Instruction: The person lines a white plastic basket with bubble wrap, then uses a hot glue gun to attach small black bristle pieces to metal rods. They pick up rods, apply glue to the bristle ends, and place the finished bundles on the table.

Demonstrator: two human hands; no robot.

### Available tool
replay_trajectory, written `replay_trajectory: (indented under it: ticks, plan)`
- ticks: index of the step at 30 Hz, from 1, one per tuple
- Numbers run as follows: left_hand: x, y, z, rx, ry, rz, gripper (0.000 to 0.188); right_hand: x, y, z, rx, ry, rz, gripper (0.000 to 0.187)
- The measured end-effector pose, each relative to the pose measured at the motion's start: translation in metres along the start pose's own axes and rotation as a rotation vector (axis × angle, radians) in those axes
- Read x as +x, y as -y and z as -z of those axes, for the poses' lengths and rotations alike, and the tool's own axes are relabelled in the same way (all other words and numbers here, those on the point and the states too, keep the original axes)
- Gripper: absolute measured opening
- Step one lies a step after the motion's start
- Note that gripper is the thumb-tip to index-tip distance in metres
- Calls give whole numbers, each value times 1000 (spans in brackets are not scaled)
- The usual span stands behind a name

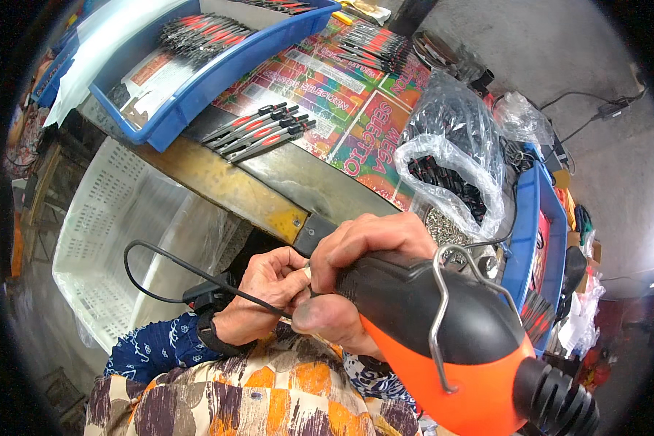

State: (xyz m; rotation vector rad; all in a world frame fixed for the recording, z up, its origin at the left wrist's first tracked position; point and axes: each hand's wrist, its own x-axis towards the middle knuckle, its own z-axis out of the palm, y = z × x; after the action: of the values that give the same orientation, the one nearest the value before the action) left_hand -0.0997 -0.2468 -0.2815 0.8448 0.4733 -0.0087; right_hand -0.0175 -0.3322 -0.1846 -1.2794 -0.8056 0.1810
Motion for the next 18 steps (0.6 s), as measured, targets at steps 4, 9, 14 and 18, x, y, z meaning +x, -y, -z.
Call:
replay_trajectory:
  ticks: [4,9,14,18]
  plan:
    - [0,-1,0,18,-14,-11,8,0,-2,-1,35,-2,-1,54]
    - [1,0,0,6,-11,-34,8,1,-5,-1,49,-30,1,54]
    - [1,4,-1,19,-28,-70,8,4,-6,1,51,12,5,54]
    - [1,5,0,7,-27,-79,8,3,-5,-1,47,-6,-1,55]
